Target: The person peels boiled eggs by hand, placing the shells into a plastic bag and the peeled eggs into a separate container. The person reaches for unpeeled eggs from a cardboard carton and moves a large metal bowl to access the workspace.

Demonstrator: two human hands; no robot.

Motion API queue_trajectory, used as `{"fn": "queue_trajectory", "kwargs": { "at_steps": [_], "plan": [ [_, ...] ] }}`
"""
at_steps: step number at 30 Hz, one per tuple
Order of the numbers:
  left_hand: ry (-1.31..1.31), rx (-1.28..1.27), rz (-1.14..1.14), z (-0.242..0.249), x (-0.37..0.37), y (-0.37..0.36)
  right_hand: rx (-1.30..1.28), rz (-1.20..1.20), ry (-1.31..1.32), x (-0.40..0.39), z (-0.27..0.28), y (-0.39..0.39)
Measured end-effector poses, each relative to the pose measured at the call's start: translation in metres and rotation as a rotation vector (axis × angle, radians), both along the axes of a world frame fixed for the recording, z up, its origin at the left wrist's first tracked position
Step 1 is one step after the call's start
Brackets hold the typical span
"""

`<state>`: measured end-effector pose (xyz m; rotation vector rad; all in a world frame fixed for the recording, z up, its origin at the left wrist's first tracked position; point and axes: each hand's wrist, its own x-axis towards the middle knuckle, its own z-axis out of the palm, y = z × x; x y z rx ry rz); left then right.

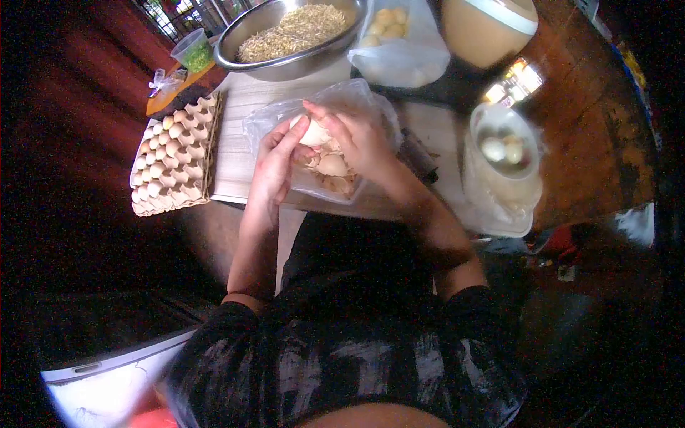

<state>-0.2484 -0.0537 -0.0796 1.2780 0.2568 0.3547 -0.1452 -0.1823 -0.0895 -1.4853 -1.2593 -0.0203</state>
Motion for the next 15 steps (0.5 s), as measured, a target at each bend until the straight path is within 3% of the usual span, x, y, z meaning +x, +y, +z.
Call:
{"fn": "queue_trajectory", "kwargs": {
  "at_steps": [3,7,10,12,15],
  "plan": [
    [0.047,-0.043,-0.04,0.006,-0.002,-0.001,0.08,0.004,0.197,0.001,-0.01,0.007],
    [0.019,-0.146,-0.037,0.001,0.0,0.004,0.144,-0.081,0.168,0.003,-0.011,0.009],
    [0.016,-0.203,-0.032,-0.004,0.001,0.009,0.187,-0.091,0.107,0.002,-0.005,0.007],
    [0.011,-0.225,-0.038,-0.004,0.002,0.012,0.253,-0.092,-0.166,0.003,-0.001,0.004],
    [-0.015,-0.195,-0.052,-0.002,0.002,0.01,0.25,-0.167,-0.2,0.0,0.0,0.002]
  ]
}}
